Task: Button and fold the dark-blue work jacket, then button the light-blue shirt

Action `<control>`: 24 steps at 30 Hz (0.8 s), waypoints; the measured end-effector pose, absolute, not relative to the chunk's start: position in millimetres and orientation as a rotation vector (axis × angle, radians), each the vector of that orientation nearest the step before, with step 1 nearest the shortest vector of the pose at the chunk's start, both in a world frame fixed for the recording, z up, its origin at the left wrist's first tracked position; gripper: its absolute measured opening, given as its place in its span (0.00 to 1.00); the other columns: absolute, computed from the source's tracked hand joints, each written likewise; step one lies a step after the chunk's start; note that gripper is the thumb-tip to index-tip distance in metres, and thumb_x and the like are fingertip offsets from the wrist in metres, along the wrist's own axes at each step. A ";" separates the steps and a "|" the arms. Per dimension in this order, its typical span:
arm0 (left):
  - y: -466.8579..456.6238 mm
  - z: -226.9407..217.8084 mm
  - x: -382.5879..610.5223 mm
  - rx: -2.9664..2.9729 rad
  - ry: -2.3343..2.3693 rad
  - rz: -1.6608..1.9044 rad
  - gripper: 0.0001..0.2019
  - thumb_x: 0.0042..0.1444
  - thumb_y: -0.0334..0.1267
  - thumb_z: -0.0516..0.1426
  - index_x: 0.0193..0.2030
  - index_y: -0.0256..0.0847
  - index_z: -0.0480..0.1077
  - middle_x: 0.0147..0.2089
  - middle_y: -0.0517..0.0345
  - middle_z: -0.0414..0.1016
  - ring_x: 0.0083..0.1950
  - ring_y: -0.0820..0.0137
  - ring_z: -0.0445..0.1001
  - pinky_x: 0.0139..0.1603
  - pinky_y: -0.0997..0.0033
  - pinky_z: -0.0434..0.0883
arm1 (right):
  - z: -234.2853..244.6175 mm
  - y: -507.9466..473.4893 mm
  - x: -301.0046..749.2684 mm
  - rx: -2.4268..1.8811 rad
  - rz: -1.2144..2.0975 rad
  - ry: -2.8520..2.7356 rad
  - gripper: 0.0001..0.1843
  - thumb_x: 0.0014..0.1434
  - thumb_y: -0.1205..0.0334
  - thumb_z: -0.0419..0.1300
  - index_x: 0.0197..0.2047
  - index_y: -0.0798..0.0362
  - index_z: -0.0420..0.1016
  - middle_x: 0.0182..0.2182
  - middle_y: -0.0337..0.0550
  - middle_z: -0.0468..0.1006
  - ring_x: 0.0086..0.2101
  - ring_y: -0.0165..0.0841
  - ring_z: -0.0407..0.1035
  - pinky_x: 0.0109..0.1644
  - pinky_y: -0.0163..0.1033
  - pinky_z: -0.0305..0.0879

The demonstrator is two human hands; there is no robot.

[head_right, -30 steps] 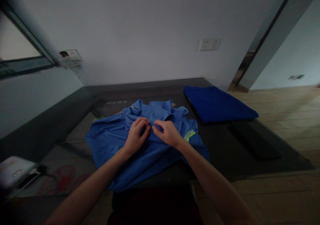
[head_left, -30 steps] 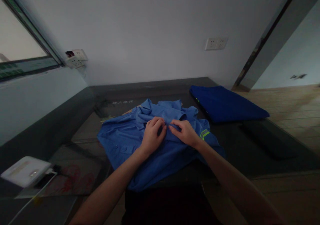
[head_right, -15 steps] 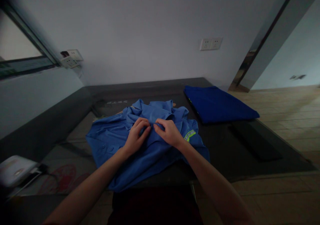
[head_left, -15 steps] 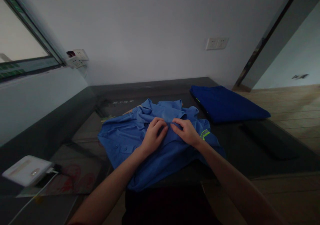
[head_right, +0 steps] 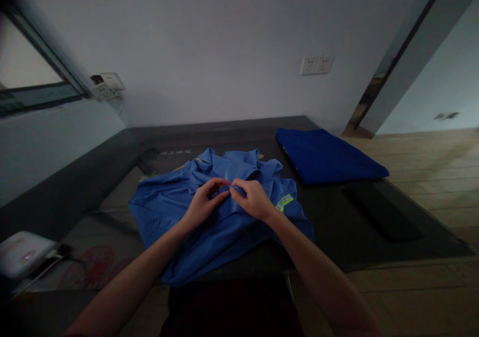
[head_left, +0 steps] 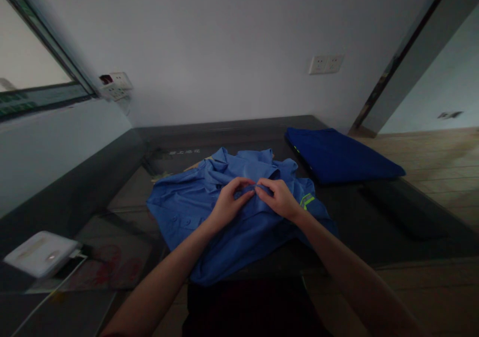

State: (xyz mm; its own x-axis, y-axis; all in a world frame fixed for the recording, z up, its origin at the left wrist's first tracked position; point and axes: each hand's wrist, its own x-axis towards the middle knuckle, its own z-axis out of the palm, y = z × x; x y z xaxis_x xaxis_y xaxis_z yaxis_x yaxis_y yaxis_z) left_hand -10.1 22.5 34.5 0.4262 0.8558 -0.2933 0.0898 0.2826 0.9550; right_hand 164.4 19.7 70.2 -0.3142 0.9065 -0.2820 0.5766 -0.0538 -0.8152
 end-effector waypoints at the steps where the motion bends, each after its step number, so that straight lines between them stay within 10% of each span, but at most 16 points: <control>1: 22.3 34.2 -10.1 1.194 1.026 0.656 0.10 0.56 0.36 0.58 0.45 0.40 0.70 0.44 0.54 0.75 0.48 0.66 0.72 0.52 0.66 0.68 | 70.1 19.7 164.3 -1.576 1.311 -1.884 0.13 0.62 0.60 0.50 0.27 0.54 0.65 0.22 0.35 0.65 0.25 0.28 0.61 0.29 0.34 0.51; 24: 24.2 41.3 -15.5 1.665 1.071 0.635 0.08 0.58 0.37 0.55 0.44 0.42 0.68 0.39 0.56 0.73 0.42 0.67 0.71 0.45 0.68 0.68 | 78.9 20.4 164.0 -1.549 1.280 -1.865 0.14 0.61 0.60 0.50 0.25 0.53 0.63 0.21 0.36 0.65 0.25 0.28 0.62 0.30 0.34 0.54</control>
